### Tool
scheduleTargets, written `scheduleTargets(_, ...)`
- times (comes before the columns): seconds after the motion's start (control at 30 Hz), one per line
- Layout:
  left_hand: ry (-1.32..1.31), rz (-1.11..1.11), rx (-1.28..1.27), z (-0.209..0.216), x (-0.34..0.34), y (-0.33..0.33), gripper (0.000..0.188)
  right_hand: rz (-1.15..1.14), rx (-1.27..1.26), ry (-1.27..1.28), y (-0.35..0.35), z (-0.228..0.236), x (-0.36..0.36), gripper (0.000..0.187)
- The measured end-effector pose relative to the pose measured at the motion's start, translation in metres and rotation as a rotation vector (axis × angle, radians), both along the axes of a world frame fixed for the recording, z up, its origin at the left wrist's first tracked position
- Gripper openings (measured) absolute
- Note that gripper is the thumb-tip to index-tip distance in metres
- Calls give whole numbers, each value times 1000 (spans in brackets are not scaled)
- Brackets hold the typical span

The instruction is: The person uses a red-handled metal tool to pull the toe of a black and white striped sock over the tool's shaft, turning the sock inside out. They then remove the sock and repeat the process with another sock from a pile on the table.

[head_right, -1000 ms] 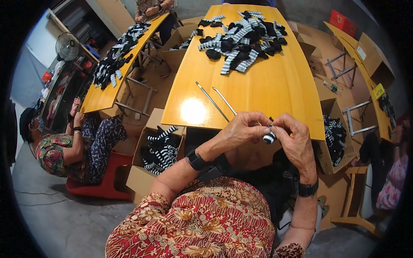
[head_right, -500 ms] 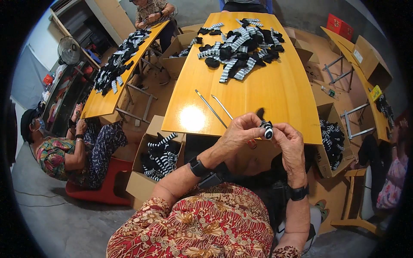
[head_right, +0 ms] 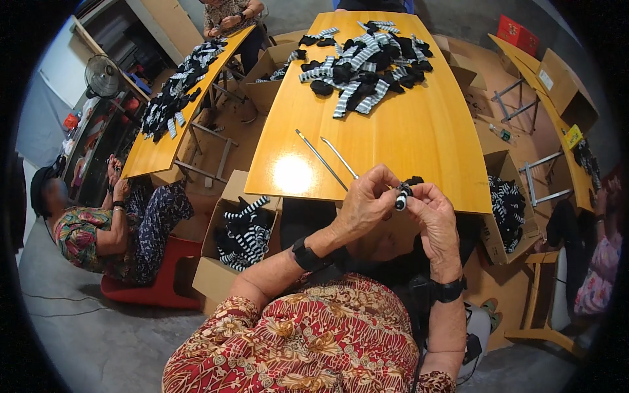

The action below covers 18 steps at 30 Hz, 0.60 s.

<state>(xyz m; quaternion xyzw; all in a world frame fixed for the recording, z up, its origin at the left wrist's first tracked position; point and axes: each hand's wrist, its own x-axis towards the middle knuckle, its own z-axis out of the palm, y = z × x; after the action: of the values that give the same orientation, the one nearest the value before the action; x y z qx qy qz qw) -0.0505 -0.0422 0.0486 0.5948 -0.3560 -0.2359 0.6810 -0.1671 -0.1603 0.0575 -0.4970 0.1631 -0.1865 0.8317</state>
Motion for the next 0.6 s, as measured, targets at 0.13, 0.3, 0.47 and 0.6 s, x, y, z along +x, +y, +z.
scheduleTargets(0.13, -161, 67, -8, 4, -5, -1, 5, 15, 46, 0, -3, -10, -2, 15)
scheduleTargets(0.3, -43, -3, -101, 2, -3, -5, 10, -122, -231, -3, 1, 2, -3, 5)
scheduleTargets(0.47, 224, -233, 38, 14, 2, 8, 17, -189, -368, -21, 4, 4, -6, 3)
scheduleTargets(0.6, 331, -183, 111, 6, 2, 3, 18, -281, -522, 28, 14, 9, -2, 5)
